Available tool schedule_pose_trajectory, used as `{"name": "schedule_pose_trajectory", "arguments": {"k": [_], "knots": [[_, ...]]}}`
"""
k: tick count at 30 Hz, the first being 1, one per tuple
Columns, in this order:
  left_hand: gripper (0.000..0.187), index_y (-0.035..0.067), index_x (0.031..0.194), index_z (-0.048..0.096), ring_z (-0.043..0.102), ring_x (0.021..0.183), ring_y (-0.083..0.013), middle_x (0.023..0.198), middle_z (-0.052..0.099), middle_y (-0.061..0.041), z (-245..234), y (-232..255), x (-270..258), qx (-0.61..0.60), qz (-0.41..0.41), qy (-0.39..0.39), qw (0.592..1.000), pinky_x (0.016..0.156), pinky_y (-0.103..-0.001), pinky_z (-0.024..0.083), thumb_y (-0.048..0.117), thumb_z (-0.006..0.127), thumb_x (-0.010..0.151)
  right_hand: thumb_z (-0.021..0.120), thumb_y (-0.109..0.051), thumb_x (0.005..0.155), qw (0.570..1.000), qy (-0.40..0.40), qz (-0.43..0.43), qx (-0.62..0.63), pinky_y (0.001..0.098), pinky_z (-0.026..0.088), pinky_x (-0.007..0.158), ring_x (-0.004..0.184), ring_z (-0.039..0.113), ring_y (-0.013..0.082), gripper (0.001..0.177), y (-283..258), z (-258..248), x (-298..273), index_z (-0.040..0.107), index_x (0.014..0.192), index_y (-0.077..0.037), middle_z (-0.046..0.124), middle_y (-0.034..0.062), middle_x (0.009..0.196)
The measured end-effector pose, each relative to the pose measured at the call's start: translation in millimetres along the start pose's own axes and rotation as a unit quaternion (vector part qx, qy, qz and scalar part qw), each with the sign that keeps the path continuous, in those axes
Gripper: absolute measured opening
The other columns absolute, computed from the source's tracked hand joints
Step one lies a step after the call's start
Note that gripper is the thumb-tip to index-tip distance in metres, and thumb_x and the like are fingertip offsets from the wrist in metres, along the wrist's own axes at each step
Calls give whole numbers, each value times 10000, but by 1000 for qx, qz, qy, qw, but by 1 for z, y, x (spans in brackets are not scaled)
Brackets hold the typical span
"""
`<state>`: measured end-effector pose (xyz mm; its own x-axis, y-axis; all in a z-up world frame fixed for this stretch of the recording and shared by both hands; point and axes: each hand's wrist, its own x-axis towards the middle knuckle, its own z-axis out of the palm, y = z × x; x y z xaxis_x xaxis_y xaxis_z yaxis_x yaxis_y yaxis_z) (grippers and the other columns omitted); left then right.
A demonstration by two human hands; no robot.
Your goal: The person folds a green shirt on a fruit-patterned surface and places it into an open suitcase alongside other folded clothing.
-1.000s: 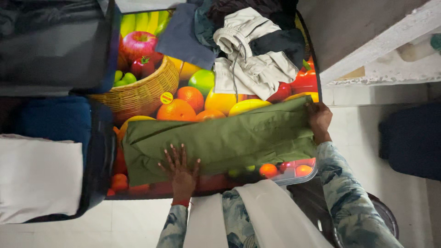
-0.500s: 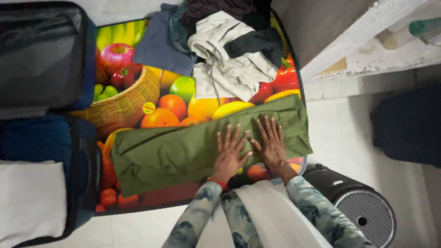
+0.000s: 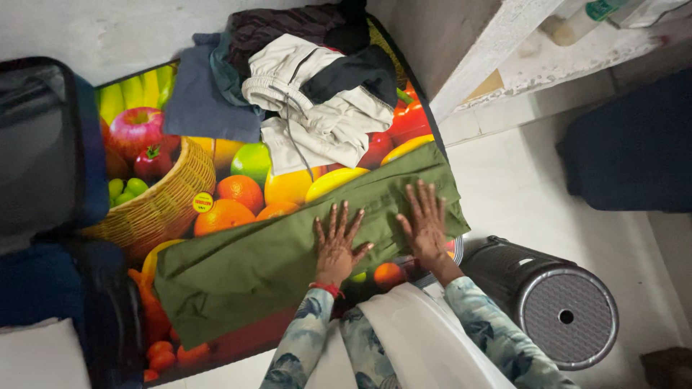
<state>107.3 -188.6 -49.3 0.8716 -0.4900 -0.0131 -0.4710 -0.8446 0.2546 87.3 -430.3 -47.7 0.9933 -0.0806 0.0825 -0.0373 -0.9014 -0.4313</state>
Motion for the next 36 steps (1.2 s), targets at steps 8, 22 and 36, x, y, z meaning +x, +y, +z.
{"name": "schedule_pose_trajectory", "arguments": {"k": [8, 22, 36], "knots": [[856, 301, 1626, 222, 98, 1566, -344, 1699, 139, -107, -17, 1, -5, -8, -11, -3, 1000, 1206, -666, 51, 700, 494, 918, 576, -434, 1001, 998, 0, 38, 41, 664, 90, 1227, 1586, 92, 403, 773, 30, 6, -2, 244, 1648, -171, 167, 121, 1723], [830, 246, 1643, 248, 88, 1594, -328, 1727, 145, -85, -11, 14, -23, -94, 1, 12, 996, 1256, -609, 34, 609, 544, 958, 795, -559, 879, 947, 14, 311, 75, 542, 486, 975, 1120, 646, 322, 616, 115, 7, 31, 662, 1259, -93, 734, 141, 1157], [810, 222, 1637, 252, 74, 1589, -299, 1723, 127, -82, -22, 21, -42, -97, 1, -3, 995, 1244, -599, 15, 590, 533, 973, 862, -587, 806, 969, -12, 235, 80, 463, 560, 829, 925, 711, 369, 733, 127, -3, 49, 680, 1156, 30, 737, 234, 988]]}}
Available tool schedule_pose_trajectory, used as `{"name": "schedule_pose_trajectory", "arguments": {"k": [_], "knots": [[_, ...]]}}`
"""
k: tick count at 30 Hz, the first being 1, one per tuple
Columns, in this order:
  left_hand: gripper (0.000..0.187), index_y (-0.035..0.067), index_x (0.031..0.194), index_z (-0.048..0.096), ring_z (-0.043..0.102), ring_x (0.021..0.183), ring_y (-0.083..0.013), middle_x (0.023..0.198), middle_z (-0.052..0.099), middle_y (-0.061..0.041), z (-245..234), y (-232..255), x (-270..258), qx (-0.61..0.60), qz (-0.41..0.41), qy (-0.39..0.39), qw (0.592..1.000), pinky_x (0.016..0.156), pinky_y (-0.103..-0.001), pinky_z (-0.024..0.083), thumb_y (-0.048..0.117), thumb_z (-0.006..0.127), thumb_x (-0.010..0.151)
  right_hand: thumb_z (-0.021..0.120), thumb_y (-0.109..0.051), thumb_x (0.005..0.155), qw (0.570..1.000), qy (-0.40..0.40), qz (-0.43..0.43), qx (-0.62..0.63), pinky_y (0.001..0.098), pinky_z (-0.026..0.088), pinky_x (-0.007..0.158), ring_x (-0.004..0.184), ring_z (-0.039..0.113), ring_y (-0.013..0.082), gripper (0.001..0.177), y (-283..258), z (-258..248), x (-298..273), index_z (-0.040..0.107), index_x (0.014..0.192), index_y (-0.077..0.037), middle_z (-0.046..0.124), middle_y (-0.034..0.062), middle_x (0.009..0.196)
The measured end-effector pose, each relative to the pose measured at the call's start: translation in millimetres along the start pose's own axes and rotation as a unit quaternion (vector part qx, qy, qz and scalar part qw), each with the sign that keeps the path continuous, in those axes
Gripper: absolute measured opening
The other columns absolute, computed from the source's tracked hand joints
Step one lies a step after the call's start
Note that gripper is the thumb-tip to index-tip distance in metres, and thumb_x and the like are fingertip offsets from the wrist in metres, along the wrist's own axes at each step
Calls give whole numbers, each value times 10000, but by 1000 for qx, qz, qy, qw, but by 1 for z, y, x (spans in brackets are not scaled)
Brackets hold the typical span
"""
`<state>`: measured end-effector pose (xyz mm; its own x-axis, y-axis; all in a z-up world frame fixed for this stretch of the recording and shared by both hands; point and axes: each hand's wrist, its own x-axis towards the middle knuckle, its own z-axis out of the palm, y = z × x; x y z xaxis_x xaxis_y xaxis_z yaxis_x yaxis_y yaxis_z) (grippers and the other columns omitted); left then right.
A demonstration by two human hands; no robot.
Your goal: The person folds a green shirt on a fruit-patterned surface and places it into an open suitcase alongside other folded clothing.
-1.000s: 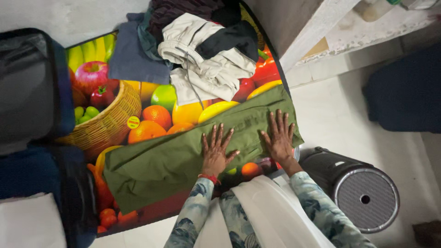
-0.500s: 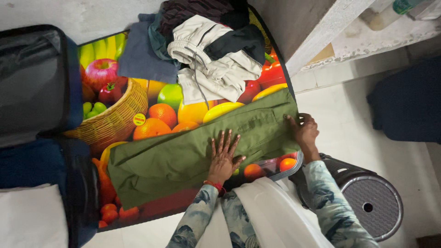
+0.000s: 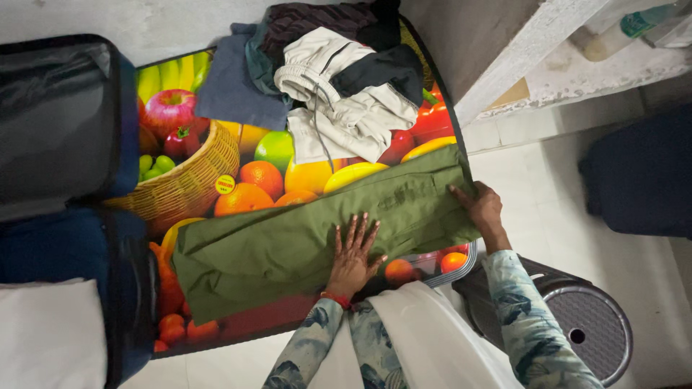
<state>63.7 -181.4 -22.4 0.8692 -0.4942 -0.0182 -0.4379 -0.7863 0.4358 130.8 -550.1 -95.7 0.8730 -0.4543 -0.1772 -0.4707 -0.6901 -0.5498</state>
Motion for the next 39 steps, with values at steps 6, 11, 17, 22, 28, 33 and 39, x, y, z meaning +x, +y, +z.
{"name": "schedule_pose_trajectory", "arguments": {"k": [6, 11, 17, 22, 28, 33, 39], "knots": [[805, 226, 1638, 262, 72, 1596, -285, 1728, 135, -68, 6, -3, -2, -1, 0, 7, 1000, 1256, -585, 16, 591, 523, 970, 877, -534, 772, 998, -23, 12, 66, 407, 585, 778, 878, 746, 306, 742, -12, -11, -3, 657, 1177, 48, 749, 230, 953], [806, 228, 1631, 261, 67, 1587, -283, 1718, 136, -67, 9, -5, -1, 11, 2, 6, 1000, 1243, -590, 14, 594, 530, 965, 940, -493, 714, 999, -16, 16, 49, 394, 573, 720, 876, 719, 305, 861, -3, -5, 5, 572, 1274, 48, 724, 223, 1003], [801, 218, 1643, 253, 71, 1594, -284, 1727, 130, -74, 10, -5, -6, 28, 10, 10, 1000, 1252, -584, 16, 575, 522, 978, 929, -535, 720, 999, 17, -10, 39, 436, 557, 874, 1042, 691, 341, 838, 20, 18, 16, 613, 1257, 24, 703, 227, 1177], [805, 228, 1632, 253, 74, 1588, -288, 1724, 122, -69, 12, -8, -7, 14, 10, 8, 1000, 1253, -572, 28, 576, 536, 964, 907, -536, 671, 998, -24, 7, 53, 421, 555, 869, 1022, 693, 323, 888, 10, 10, 24, 595, 1316, -11, 710, 214, 1139], [804, 232, 1638, 253, 82, 1588, -286, 1727, 131, -62, 17, -11, -8, 22, 21, 34, 999, 1253, -580, 37, 567, 558, 973, 856, -510, 753, 994, -87, 29, 53, 428, 584, 871, 974, 746, 337, 677, -23, -17, 8, 711, 1171, 3, 754, 219, 1060], [833, 243, 1632, 246, 80, 1580, -282, 1718, 118, -65, 16, -10, -6, 14, -5, -15, 1000, 1244, -581, 36, 558, 583, 938, 885, -471, 725, 995, -40, -29, 87, 427, 562, 861, 1004, 715, 337, 735, -25, -17, 1, 630, 1214, 15, 734, 221, 1084], [839, 219, 1635, 247, 79, 1585, -287, 1720, 121, -77, 20, -7, -6, 1, -1, 3, 1000, 1248, -583, 33, 546, 598, 947, 872, -492, 713, 994, -65, -16, 89, 438, 554, 876, 1049, 700, 367, 792, -8, 1, 16, 625, 1295, -15, 720, 207, 1140]]}}
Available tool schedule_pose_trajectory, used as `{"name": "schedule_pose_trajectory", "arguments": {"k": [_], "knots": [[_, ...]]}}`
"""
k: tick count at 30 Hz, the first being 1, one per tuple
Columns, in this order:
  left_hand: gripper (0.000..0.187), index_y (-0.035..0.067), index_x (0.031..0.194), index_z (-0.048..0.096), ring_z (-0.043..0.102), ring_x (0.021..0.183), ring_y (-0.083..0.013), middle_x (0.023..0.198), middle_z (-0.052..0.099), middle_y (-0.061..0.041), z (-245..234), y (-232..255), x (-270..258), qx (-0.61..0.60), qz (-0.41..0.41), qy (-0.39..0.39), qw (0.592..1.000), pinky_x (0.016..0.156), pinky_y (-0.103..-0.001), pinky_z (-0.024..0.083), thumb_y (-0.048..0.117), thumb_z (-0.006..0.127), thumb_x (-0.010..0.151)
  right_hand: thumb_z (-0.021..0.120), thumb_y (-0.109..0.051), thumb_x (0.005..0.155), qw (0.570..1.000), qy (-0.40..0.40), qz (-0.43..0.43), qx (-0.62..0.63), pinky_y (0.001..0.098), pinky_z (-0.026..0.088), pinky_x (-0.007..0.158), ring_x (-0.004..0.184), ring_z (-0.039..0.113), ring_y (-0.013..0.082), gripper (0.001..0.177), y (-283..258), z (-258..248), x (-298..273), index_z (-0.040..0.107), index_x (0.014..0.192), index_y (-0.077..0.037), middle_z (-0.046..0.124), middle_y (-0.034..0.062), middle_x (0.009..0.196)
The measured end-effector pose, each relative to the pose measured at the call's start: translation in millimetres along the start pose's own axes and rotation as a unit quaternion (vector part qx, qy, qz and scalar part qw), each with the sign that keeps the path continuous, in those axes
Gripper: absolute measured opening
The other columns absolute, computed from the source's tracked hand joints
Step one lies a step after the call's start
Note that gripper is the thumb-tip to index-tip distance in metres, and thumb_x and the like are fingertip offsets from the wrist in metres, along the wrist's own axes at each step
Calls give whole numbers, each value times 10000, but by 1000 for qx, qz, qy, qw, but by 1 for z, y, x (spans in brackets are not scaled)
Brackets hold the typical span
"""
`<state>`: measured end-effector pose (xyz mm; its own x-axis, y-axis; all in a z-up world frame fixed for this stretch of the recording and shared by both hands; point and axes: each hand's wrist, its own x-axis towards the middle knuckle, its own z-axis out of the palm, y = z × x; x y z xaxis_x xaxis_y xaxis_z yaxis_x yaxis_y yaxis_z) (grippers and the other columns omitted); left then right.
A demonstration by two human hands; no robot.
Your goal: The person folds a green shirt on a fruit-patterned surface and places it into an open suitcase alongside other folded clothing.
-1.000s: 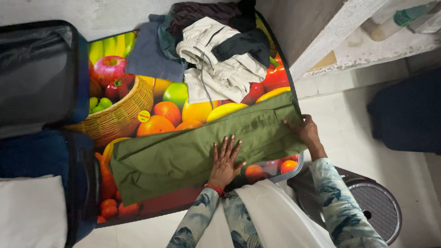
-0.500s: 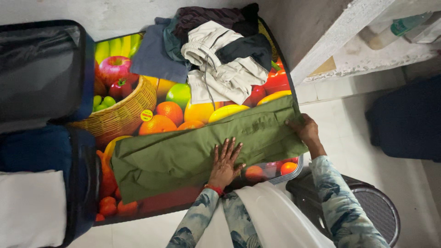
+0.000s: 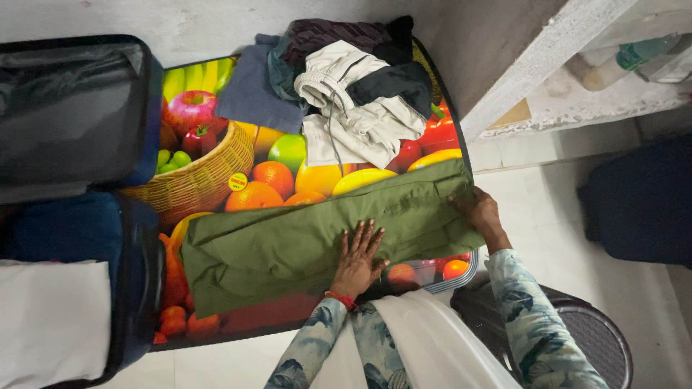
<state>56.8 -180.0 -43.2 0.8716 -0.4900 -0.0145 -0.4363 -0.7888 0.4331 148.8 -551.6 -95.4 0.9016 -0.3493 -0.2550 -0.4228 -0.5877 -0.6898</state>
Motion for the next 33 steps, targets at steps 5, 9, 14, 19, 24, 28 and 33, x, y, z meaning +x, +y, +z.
{"name": "schedule_pose_trajectory", "arguments": {"k": [5, 9, 14, 19, 24, 28, 33], "knots": [[846, 197, 1628, 236, 62, 1579, -293, 1712, 111, -85, -2, 3, -8, -13, -14, -30, 999, 1240, -582, 13, 531, 599, 941, 898, -513, 755, 993, 42, -70, -87, 449, 540, 913, 1084, 672, 383, 799, 6, 5, 0, 660, 1321, -2, 696, 256, 1161], [822, 184, 1633, 239, 69, 1586, -289, 1722, 117, -89, -4, 6, -14, -13, -15, -15, 1000, 1251, -572, 17, 517, 579, 963, 832, -459, 792, 999, -30, 14, -24, 432, 571, 875, 1012, 725, 339, 683, -15, -6, -11, 667, 1310, -46, 741, 197, 1124], [796, 154, 1636, 228, 82, 1584, -310, 1717, 133, -121, -9, 1, -21, -56, -33, 13, 998, 1241, -582, 21, 506, 557, 1002, 825, -403, 821, 997, -20, -72, -12, 419, 566, 863, 998, 719, 308, 606, -24, -12, -16, 674, 1271, -26, 748, 192, 1108], [546, 118, 1533, 495, 545, 1418, -301, 1528, 571, -123, 19, -35, -44, -312, -69, 173, 932, 1181, -487, 471, 423, 512, 1081, 793, -341, 861, 983, 8, -158, 98, 381, 583, 854, 995, 727, 245, 573, -76, -24, -48, 627, 1249, 47, 746, 157, 1127], [520, -11, 1451, 573, 635, 1333, -329, 1433, 660, -186, 51, -84, -52, -635, -120, 167, 744, 1146, -455, 476, 382, 509, 1117, 737, -303, 926, 987, -50, -143, 44, 407, 587, 760, 919, 757, 270, 451, -169, 13, -138, 623, 1220, 20, 760, 184, 1027], [553, 60, 1509, 478, 564, 1344, -257, 1481, 583, -151, 22, -92, -56, -683, -354, 44, 638, 1124, -386, 391, 397, 384, 1081, 814, -294, 827, 982, -60, -181, -15, 507, 562, 760, 922, 691, 419, 587, -198, 97, -174, 576, 1255, 30, 708, 260, 1040], [499, 73, 1526, 455, 510, 1446, -155, 1591, 502, -66, 25, -117, -63, -918, -145, 91, 358, 1218, -324, 327, 272, 400, 1071, 821, -243, 793, 928, 38, -367, -42, 539, 531, 912, 1128, 607, 510, 782, -180, 214, -185, 451, 1396, 90, 575, 359, 1284]]}}
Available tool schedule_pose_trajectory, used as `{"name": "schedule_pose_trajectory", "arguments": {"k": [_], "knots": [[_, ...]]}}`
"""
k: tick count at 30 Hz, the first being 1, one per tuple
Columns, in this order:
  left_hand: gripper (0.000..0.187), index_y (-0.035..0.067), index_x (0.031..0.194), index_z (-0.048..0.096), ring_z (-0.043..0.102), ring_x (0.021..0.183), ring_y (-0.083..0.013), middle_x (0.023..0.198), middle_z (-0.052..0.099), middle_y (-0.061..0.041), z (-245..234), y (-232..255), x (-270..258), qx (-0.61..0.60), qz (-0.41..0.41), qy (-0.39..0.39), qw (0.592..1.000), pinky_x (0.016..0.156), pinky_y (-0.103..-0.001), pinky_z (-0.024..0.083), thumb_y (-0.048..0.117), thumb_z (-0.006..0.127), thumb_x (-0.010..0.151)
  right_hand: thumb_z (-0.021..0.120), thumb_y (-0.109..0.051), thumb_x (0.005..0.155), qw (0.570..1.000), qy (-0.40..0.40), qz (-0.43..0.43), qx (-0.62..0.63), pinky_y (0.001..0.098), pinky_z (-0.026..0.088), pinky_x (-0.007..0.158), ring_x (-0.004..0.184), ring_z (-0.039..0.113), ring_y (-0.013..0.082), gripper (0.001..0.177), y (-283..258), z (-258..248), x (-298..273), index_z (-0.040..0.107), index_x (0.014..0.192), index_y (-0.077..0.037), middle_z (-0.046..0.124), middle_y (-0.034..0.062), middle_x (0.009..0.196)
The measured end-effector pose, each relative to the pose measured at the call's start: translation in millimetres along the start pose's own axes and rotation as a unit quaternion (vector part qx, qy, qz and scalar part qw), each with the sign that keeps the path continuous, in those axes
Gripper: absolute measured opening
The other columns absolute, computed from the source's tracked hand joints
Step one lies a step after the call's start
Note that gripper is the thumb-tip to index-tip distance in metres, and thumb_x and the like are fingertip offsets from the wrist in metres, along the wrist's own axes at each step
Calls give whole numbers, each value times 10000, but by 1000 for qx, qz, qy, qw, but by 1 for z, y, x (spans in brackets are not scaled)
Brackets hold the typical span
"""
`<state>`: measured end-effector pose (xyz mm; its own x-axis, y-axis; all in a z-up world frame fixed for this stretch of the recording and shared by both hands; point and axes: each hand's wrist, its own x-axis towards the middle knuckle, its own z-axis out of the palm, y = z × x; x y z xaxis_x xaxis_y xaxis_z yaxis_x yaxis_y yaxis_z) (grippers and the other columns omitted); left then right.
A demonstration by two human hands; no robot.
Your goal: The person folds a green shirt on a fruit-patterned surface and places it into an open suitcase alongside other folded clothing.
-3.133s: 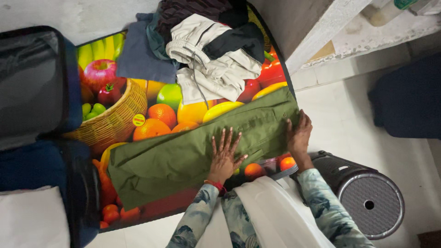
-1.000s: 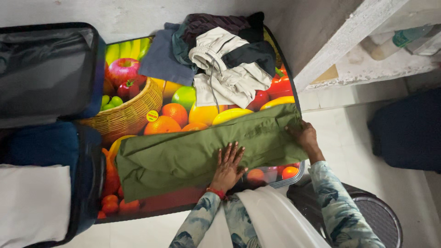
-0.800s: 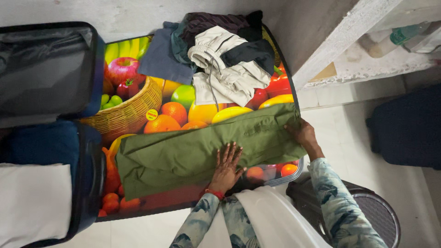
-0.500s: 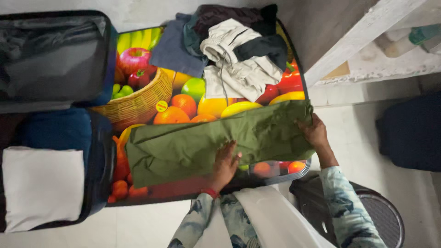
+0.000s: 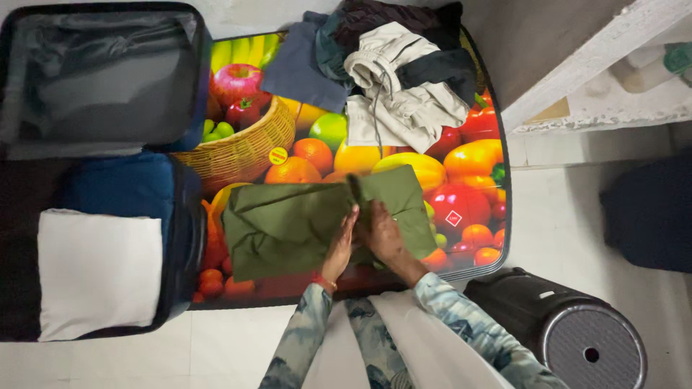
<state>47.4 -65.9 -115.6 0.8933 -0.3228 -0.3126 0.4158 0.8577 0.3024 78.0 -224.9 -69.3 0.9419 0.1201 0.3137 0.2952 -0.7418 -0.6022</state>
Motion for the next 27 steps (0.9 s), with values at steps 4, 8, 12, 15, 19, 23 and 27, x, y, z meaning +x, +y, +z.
{"name": "schedule_pose_trajectory", "arguments": {"k": [4, 8, 12, 15, 19, 23, 27], "knots": [[407, 45, 1406, 534, 582, 1311, -222, 1438, 594, -139, -29, -2, 37, 287, 78, 60, 953, 1079, -352, 434, 263, 524, 1062, 772, -175, 809, 987, -130, 77, 49, 519, 529, 925, 1160, 588, 504, 736, -18, 6, -4, 453, 1447, 6, 548, 321, 1384], [384, 59, 1301, 644, 669, 1105, -232, 1238, 694, -155, -42, 6, 52, 560, 61, 172, 808, 887, -352, 525, 307, 645, 1008, 832, -155, 782, 956, -181, 57, 222, 456, 534, 921, 1126, 619, 425, 749, -25, -30, 0, 473, 1422, -8, 583, 258, 1320], [370, 3, 1102, 679, 650, 823, -174, 967, 735, -112, -48, 17, 63, 539, 158, 140, 816, 730, -343, 511, 343, 709, 960, 709, -110, 878, 958, -84, 208, 177, 369, 598, 814, 991, 732, 276, 407, 11, -52, -18, 657, 1281, -128, 748, 118, 1140], [420, -48, 1027, 647, 579, 785, -197, 839, 653, -129, -50, 38, 65, 621, 140, 162, 754, 710, -365, 499, 364, 726, 1020, 768, -161, 960, 991, 82, 109, -8, 438, 555, 813, 982, 674, 399, 392, 63, -68, -41, 601, 1288, -25, 675, 232, 1141], [364, 77, 1200, 723, 504, 744, -263, 822, 617, -167, -47, 54, 56, 590, -58, 190, 782, 620, -424, 431, 347, 742, 958, 809, -330, 883, 969, -3, 243, 55, 408, 572, 755, 883, 713, 333, 610, 109, -56, -50, 537, 1315, 5, 716, 211, 1027], [542, 47, 1350, 624, 660, 1098, -269, 1271, 710, -148, -47, 52, 34, 640, 168, -16, 750, 896, -409, 516, 279, 866, 923, 852, -328, 826, 940, -20, 315, 133, 371, 596, 758, 898, 720, 239, 591, 121, -47, -44, 603, 1236, 17, 729, 173, 1032], [976, 181, 1549, 253, 610, 1154, -223, 1388, 523, -65, -37, 37, 32, 468, -63, 128, 872, 789, -504, 606, 149, 851, 778, 879, -264, 789, 934, 127, 305, 138, 353, 565, 735, 802, 689, 202, 486, 119, -44, -44, 693, 1153, -1, 757, 133, 937]]}}
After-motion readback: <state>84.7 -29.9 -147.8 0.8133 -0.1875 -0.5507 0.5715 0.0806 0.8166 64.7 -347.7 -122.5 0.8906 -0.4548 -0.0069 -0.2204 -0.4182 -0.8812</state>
